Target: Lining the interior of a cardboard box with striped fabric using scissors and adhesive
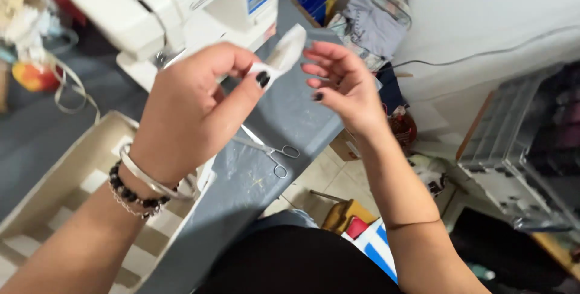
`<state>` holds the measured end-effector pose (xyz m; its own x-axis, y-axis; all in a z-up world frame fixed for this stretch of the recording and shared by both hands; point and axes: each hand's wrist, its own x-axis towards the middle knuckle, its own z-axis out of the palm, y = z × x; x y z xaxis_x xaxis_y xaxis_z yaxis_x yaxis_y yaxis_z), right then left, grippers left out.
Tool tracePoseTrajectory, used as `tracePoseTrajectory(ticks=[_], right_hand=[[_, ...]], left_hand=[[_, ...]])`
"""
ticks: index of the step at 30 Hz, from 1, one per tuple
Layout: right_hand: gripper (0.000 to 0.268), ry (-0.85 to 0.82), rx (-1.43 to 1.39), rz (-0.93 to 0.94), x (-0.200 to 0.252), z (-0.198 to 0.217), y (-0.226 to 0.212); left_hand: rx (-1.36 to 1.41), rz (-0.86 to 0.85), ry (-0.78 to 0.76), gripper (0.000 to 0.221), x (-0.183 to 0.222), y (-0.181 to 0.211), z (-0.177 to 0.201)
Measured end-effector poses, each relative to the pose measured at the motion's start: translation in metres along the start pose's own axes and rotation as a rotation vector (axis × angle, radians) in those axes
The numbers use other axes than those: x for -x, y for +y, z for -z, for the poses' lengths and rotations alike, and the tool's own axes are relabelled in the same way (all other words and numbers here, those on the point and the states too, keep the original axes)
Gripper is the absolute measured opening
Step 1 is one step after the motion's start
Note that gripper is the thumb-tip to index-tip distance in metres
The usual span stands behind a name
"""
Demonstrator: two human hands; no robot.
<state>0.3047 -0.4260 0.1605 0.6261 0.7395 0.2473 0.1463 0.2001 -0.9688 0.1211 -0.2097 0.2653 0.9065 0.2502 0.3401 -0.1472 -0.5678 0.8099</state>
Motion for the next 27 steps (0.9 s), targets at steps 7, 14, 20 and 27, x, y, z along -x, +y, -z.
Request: tracePoseTrajectory(ticks=[7, 14, 20, 27], right_hand=[[0.022, 0.241, 0.036, 0.176, 0.009, 0.017, 0.008], [0.014, 0.191, 0.094, 0.214, -0.003, 0.067, -0.019], [0.008, 0.024, 0.635, 0.210, -0.084, 0.121, 0.019], [0.003, -0.124, 0.806, 0.625, -0.058, 0.139, 0.018]], left_hand=[[0.175, 0.260, -0.167, 0.013, -0.012, 0.029, -0.018], [0.180, 0.505, -0.060, 0.019, -0.054, 0.017, -0.061], [0.035, 0.186, 0.104, 0.014, -0.092, -0.075, -0.122], [-0.031, 0.030, 0.277, 0.010, -0.045, -0.090, -0.157]])
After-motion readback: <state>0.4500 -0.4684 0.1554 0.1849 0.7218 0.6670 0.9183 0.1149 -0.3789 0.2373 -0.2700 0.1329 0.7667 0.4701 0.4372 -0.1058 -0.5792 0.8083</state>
